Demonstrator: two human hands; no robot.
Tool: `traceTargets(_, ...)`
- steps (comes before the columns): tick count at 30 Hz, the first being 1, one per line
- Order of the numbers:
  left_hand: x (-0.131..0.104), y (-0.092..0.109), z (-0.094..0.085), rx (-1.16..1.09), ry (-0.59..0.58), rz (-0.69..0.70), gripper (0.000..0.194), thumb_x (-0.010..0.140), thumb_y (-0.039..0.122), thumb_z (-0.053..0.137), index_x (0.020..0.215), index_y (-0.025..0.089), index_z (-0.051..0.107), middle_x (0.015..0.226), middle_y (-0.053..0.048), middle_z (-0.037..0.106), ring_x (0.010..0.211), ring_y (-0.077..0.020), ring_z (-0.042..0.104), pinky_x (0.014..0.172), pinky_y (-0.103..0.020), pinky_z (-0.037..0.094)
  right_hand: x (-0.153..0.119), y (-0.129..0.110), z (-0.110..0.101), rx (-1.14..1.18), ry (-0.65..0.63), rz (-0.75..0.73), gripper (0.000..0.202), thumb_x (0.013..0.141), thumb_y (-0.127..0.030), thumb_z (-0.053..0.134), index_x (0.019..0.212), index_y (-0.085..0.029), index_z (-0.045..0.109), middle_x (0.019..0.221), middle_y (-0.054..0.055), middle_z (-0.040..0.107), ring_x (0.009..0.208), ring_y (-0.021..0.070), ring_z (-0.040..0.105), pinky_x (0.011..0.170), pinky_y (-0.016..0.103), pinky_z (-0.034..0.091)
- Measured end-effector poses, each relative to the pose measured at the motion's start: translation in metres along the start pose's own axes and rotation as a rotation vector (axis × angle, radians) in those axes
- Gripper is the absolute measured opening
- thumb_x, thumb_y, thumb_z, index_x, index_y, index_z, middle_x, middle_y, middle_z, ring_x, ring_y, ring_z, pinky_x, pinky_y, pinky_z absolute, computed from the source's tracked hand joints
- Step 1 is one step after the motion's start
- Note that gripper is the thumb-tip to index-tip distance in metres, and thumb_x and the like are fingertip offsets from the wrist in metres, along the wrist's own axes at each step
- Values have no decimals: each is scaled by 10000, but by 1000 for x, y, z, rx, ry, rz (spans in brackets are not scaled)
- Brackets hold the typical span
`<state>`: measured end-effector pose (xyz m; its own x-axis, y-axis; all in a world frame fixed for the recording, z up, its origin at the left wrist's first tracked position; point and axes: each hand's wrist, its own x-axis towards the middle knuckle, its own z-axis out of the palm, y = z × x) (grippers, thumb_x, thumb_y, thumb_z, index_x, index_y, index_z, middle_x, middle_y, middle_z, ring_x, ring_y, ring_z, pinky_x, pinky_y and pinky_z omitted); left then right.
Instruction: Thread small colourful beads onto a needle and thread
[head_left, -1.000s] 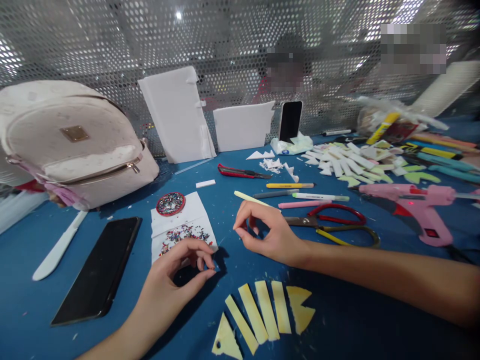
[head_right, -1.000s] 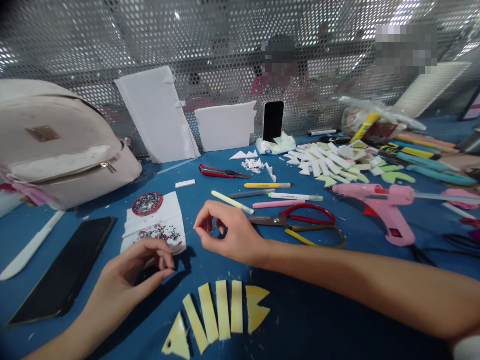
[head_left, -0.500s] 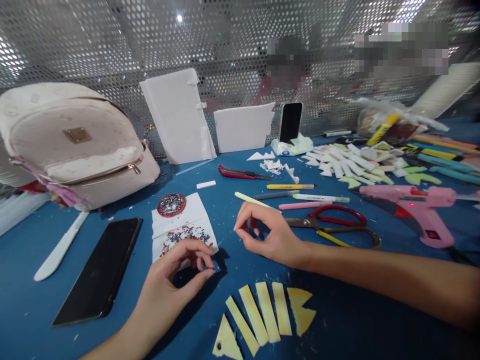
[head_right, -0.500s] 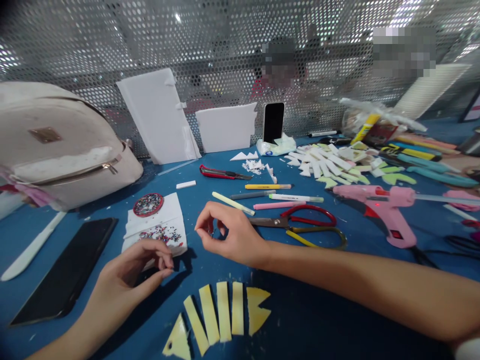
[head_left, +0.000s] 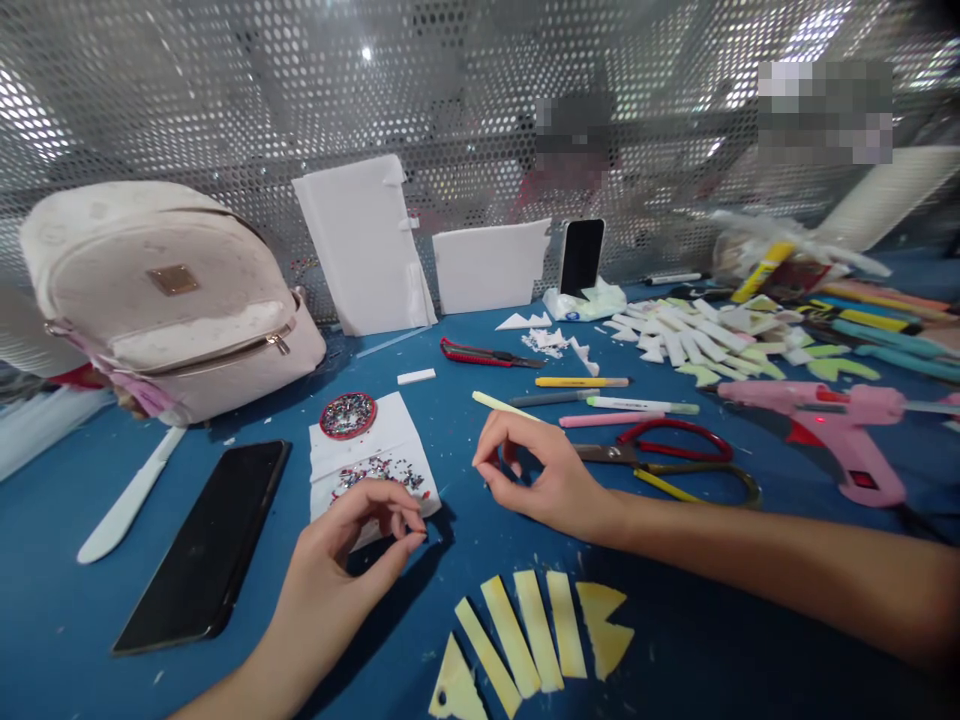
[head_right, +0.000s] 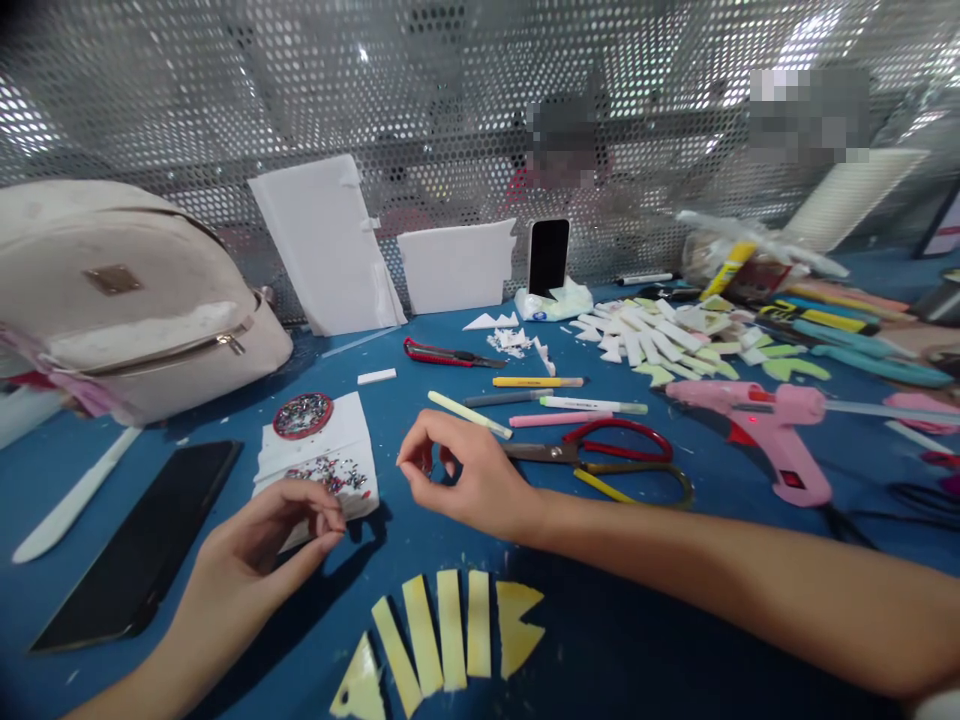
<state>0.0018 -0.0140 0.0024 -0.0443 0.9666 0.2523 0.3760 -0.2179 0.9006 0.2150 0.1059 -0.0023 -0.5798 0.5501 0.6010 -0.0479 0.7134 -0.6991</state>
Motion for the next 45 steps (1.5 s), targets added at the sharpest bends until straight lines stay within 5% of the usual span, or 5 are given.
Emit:
traceTargets(14, -1, 2, -1, 48, 25, 2, 95, 847, 154, 695, 773, 210, 672, 733, 13, 670, 696, -128, 642, 663, -200, 533, 0, -1, -1, -10, -112, 25, 125, 891, -112, 625, 995, -177, 649, 888, 17, 647, 727, 107, 590, 583, 215, 428)
traceTargets(22, 1, 5, 9, 95, -68, -14, 92, 870, 130, 639, 891, 218, 619, 764, 33, 667, 710, -118, 669, 720, -218, 550, 0, 1, 5, -49, -269, -268, 178, 940, -278, 719, 1083, -174, 702, 884, 41, 709, 836, 161, 610, 788, 301, 471)
traceTargets(33, 0, 9, 8, 115, -19, 72, 111, 855, 132, 679, 908, 223, 642, 785, 20, 682, 710, -129, 636, 690, -231, 534, -4, -16, 13, 18, -185, -57, 49, 944, -158, 649, 906, -182, 668, 835, 23, 642, 789, 147, 564, 724, 268, 466)
traceTargets(45, -2, 9, 5, 104, -27, 71, 152, 854, 112, 700, 928, 237, 653, 802, 28, 697, 736, -121, 643, 707, -208, 537, -5, -19, 8, 29, -190, -110, 61, 935, -142, 576, 892, -180, 597, 807, 30, 595, 759, 147, 524, 701, 282, 448)
